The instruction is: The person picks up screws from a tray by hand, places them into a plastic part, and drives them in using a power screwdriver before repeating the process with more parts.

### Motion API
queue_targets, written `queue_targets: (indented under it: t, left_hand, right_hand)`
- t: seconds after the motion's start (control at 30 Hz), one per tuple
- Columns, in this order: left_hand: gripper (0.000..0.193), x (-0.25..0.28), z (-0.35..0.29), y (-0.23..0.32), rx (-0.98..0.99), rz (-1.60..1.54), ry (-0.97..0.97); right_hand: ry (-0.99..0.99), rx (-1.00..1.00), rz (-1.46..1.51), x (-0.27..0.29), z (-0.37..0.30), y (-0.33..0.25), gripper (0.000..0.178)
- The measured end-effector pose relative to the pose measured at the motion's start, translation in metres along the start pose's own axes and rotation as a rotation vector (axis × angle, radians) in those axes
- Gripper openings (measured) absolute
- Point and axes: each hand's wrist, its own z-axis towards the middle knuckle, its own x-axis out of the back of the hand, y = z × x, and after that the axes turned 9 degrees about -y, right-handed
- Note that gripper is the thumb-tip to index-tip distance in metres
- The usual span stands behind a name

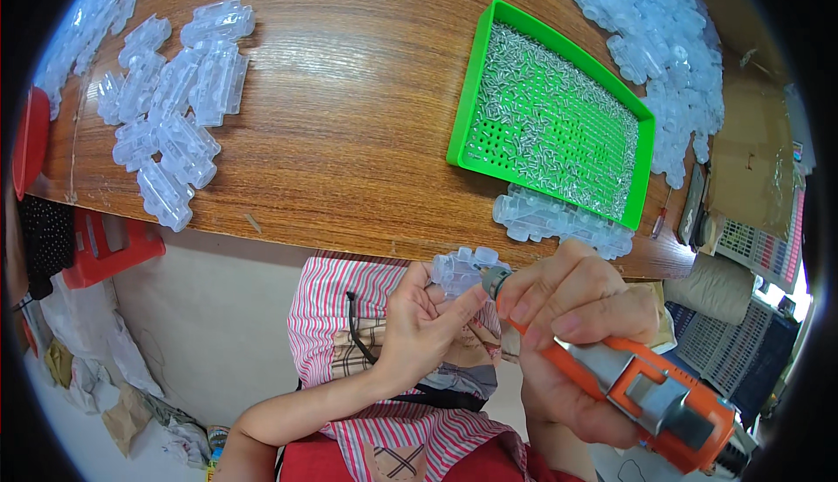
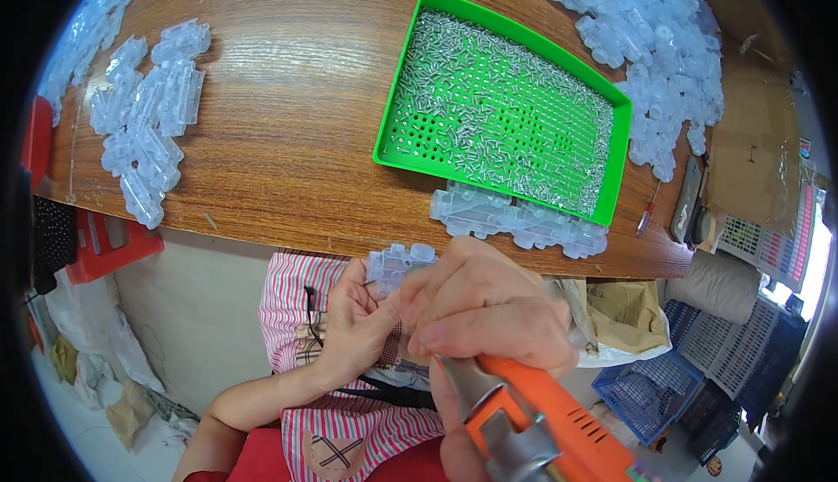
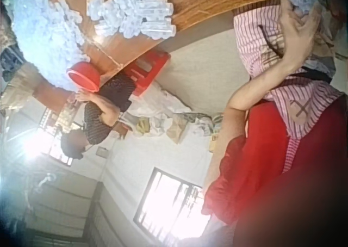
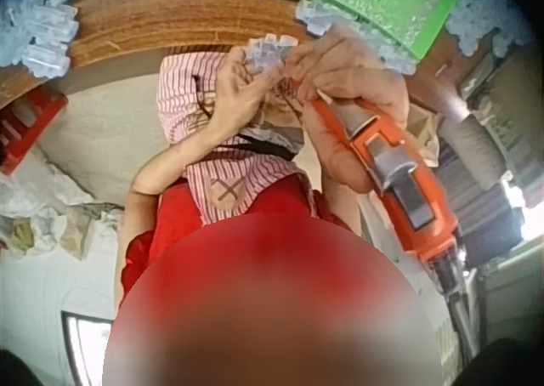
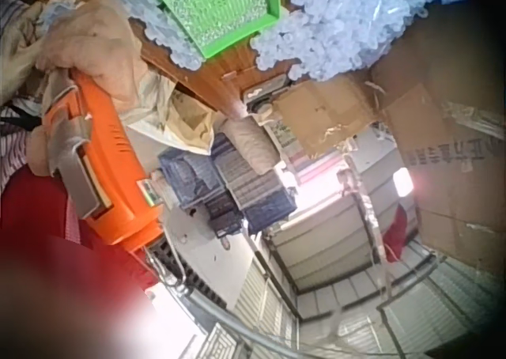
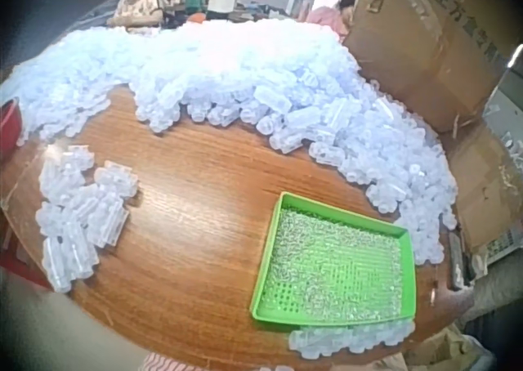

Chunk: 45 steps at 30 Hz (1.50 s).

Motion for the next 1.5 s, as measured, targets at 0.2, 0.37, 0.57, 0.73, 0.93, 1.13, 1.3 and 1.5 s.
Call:
queue_targets:
  t: [0.2, 0.37, 0.57, 0.73, 0.93, 1.13, 1.3, 1.5]
  left_hand:
    - [0.024, 0.002, 0.001, -0.006, -0.036, -0.078, -0.007]
    - [0.024, -0.008, 0.004, 0.002, 0.029, -0.119, -0.012]
    - [0.032, 0.001, -0.007, 0.017, 0.167, -0.147, 0.061]
    - [0.033, -0.006, -0.013, 0.017, 0.104, -0.187, 0.118]
    - [0.028, 0.007, -0.011, 0.006, 0.046, 0.021, 0.160]
    - [0.029, 0.006, -0.008, 0.010, 0.031, 0.070, 0.151]
    - [0.030, 0.004, -0.007, 0.009, 0.025, 0.076, 0.143]
    - [0.032, 0.008, -0.010, 0.010, 0.022, 0.063, 0.155]
  right_hand:
    - [-0.075, 0.091, -0.130, 0.000, -0.007, 0.012, 0.076]
    - [-0.044, 0.066, -0.047, 0.022, 0.008, -0.012, 0.077]
    - [0.012, 0.167, 0.086, 0.035, 0.007, -0.027, 0.077]
    - [0.056, 0.133, 0.040, 0.023, -0.004, -0.017, 0.078]
    - [0.030, 0.166, 0.048, 0.019, -0.008, 0.000, 0.078]
    - [-0.030, 0.102, 0.047, 0.018, -0.004, 0.002, 0.078]
    - [-0.012, 0.083, 0.048, 0.016, -0.002, 0.002, 0.078]
    - [0.004, 0.050, 0.025, 0.005, -0.002, 0.002, 0.077]
